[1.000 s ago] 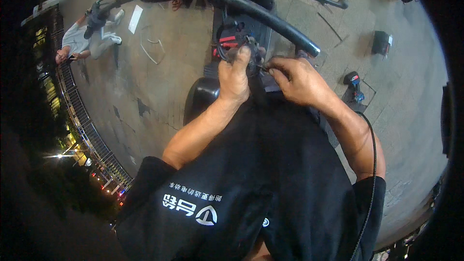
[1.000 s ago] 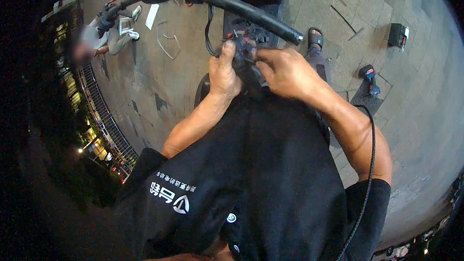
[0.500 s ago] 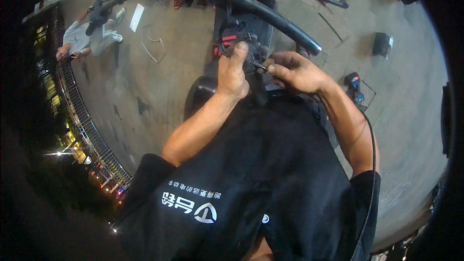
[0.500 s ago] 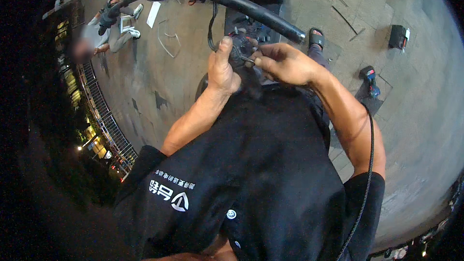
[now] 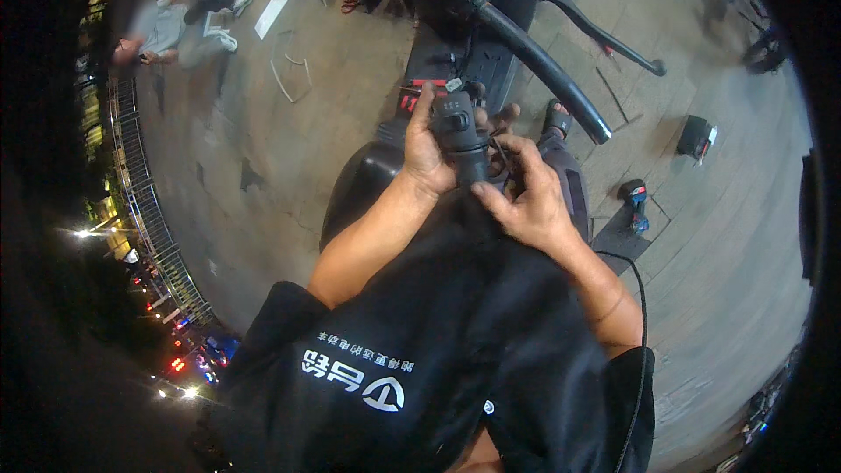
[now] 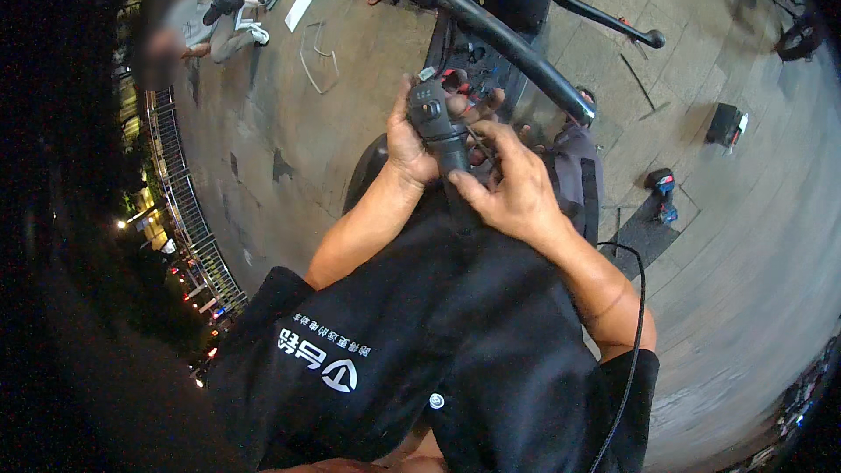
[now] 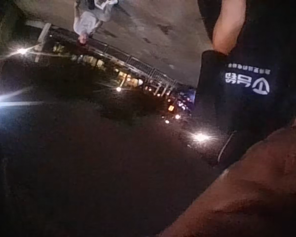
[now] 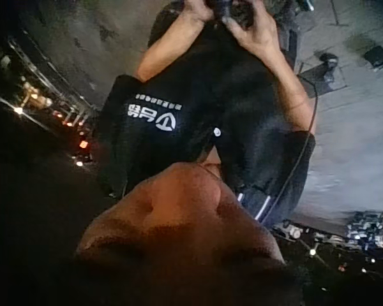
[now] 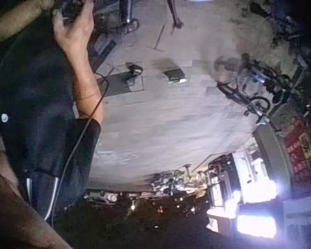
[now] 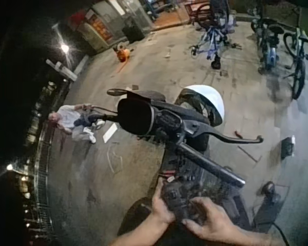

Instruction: The person is repairing a scooter by manipulating wires and components near the handlebar area. They use a screwdriver to adjust and connect wires, focusing on the internal mechanisms of the scooter's control system.

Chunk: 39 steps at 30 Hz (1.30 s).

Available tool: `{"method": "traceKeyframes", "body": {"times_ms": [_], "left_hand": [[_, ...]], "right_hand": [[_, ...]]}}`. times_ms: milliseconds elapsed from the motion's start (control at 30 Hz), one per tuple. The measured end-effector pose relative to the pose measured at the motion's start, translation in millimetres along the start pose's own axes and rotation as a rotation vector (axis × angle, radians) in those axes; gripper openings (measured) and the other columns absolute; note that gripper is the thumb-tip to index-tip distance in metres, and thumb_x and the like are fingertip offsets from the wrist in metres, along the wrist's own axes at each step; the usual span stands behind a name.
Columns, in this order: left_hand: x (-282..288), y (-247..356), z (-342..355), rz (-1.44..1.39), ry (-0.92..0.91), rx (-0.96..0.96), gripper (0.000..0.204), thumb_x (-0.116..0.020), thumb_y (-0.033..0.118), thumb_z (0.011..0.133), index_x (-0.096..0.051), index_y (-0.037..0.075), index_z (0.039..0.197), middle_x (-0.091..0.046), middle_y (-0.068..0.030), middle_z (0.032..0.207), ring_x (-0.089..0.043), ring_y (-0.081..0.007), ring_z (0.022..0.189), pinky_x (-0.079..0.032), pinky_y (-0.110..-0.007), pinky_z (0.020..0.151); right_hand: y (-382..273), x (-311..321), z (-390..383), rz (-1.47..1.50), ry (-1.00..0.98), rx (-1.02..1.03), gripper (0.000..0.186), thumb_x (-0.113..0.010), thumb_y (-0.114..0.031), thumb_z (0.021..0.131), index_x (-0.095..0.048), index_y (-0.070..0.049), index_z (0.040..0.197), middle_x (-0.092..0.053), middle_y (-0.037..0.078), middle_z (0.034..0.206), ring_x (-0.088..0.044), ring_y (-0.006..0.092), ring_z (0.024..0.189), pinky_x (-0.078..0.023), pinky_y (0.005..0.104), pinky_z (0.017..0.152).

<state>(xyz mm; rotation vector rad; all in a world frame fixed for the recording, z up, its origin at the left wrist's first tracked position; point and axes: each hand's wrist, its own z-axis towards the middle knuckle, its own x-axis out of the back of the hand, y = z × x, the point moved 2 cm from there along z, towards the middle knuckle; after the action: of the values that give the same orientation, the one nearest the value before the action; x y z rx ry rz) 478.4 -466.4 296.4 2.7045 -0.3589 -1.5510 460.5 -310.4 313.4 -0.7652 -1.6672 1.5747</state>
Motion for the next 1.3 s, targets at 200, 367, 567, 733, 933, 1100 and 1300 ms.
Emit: {"method": "traceKeyframes", "body": {"times_ms": [200,367,567,733,933,1100,1300], "left_hand": [[6.8,0.1,-18.8,0.496,0.334,-0.347,0.065,-0.033,0.063,0.098,-0.054,0.007,0.124,-0.064,-0.0112,0.111,-0.062,-0.0274,0.103,-0.052,-0.046,0.091],[4.9,4.9,-38.6,0.783,0.218,-0.482,0.072,-0.043,0.064,0.094,-0.048,0.005,0.133,-0.063,-0.0146,0.120,-0.064,-0.0253,0.103,-0.054,-0.042,0.090],[5.7,28.3,-54.0,0.363,-0.001,-0.190,0.067,-0.051,0.061,0.092,-0.045,0.006,0.130,-0.063,-0.0166,0.114,-0.070,-0.0289,0.084,-0.060,-0.037,0.063],[-11.3,29.5,-52.6,0.451,0.037,-0.169,0.069,-0.045,0.064,0.093,-0.047,0.005,0.129,-0.065,-0.0182,0.109,-0.070,-0.0297,0.078,-0.059,-0.034,0.058],[-11.8,40.7,-53.5,0.527,0.053,-0.155,0.072,-0.037,0.067,0.094,-0.049,0.004,0.128,-0.067,-0.0182,0.102,-0.070,-0.0295,0.074,-0.059,-0.034,0.055],[-14.6,41.2,-53.9,0.491,0.092,-0.155,0.071,-0.034,0.066,0.095,-0.049,0.004,0.128,-0.067,-0.0174,0.100,-0.070,-0.0282,0.074,-0.059,-0.034,0.056],[-25.1,36.8,-58.1,0.551,0.204,-0.172,0.070,-0.033,0.064,0.097,-0.054,0.003,0.123,-0.068,-0.0161,0.098,-0.070,-0.0266,0.073,-0.058,-0.035,0.060]], "right_hand": [[-13.4,-8.8,2.5,-0.019,-0.030,-0.161,0.064,-0.080,-0.012,0.072,-0.048,-0.003,0.126,-0.066,0.013,0.090,-0.060,0.0187,0.058,-0.050,0.0308,0.056],[-21.6,-14.2,0.8,-0.001,-0.113,0.034,0.048,-0.065,-0.003,0.082,-0.046,0.001,0.125,-0.064,0.022,0.099,-0.068,0.0346,0.084,-0.053,0.0410,0.073],[-34.3,-2.3,15.3,-0.102,-0.034,0.165,0.032,-0.057,0.006,0.083,-0.057,0.002,0.114,-0.063,0.021,0.105,-0.065,0.0385,0.095,-0.052,0.0404,0.080],[-41.8,10.0,34.1,-0.158,-0.169,0.131,0.037,-0.060,0.005,0.079,-0.059,-0.002,0.116,-0.065,0.022,0.097,-0.064,0.0390,0.089,-0.052,0.0437,0.077],[-46.0,17.1,39.6,-0.200,-0.180,0.149,0.034,-0.060,0.003,0.079,-0.061,-0.003,0.113,-0.065,0.021,0.089,-0.063,0.0409,0.083,-0.050,0.0452,0.072],[-50.4,20.6,41.7,-0.223,-0.224,0.149,0.033,-0.061,0.003,0.079,-0.061,-0.002,0.111,-0.065,0.021,0.089,-0.063,0.0406,0.083,-0.050,0.0458,0.072],[-44.5,25.2,43.9,-0.200,-0.182,0.135,0.028,-0.063,-0.001,0.080,-0.062,0.000,0.108,-0.066,0.022,0.092,-0.065,0.0389,0.086,-0.052,0.0423,0.075]]}}
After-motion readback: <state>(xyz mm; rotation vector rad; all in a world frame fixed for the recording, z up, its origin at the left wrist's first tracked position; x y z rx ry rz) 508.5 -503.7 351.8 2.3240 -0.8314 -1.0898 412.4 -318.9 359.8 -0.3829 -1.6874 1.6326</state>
